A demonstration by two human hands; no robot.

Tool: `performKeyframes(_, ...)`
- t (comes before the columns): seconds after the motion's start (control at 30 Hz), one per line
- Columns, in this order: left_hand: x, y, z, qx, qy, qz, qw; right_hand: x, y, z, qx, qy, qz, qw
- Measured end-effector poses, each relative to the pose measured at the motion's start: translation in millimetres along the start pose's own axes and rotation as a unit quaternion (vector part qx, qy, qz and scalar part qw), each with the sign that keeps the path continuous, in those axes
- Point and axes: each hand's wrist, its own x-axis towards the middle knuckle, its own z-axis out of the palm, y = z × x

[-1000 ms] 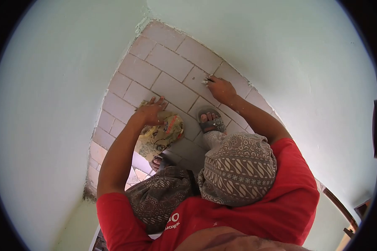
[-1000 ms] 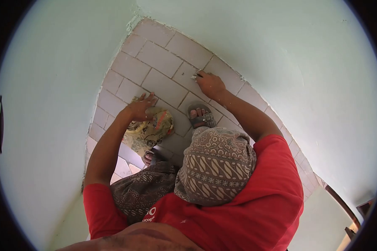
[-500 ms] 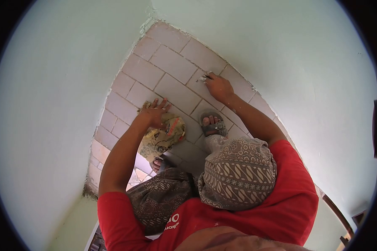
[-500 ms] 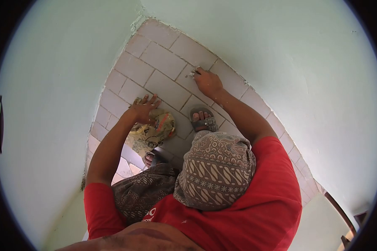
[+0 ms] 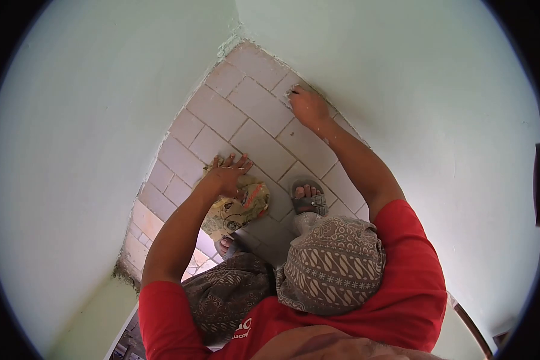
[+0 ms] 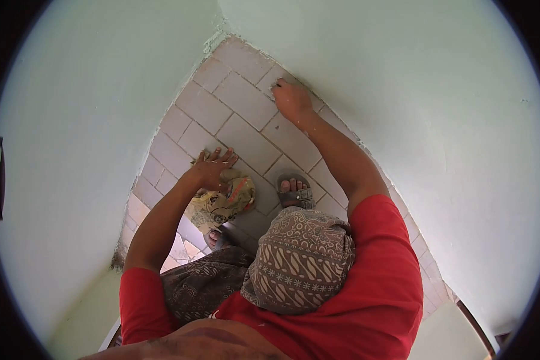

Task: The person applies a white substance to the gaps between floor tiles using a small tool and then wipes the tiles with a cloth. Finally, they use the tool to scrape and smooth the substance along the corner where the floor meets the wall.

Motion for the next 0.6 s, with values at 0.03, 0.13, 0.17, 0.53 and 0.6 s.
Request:
performKeyframes(0.03, -1.4, 0.1, -1.5, 0.001, -0.005, 0.000, 1.000, 25.6, 1.6, 1.7, -0.002, 0.004, -0.004, 1.000)
performKeyframes(0.13, -1.7, 0.0, 1.1, -0.002, 0.003, 0.001, 1.000, 64.8, 1.4, 5.0, -0.015, 0.056, -0.070, 0.996)
performKeyframes(0.17, -2.7, 0.6, 6.6, -0.004, 0.008, 0.005, 1.000, 55.4, 3.5, 7.3, -0.011, 0.043, -0.057, 0.997)
performKeyframes(0.53, -6.3, 13.6, 29.8, -0.062, 0.055, 0.001, 0.997, 62.9, -8.6, 14.0, -0.032, -0.012, -0.037, 0.999)
performKeyframes(0.6, -7.5, 18.3, 28.8, -0.058, 0.053, -0.010, 0.997, 61.6, -11.4, 11.4, -0.038, -0.020, -0.022, 0.999)
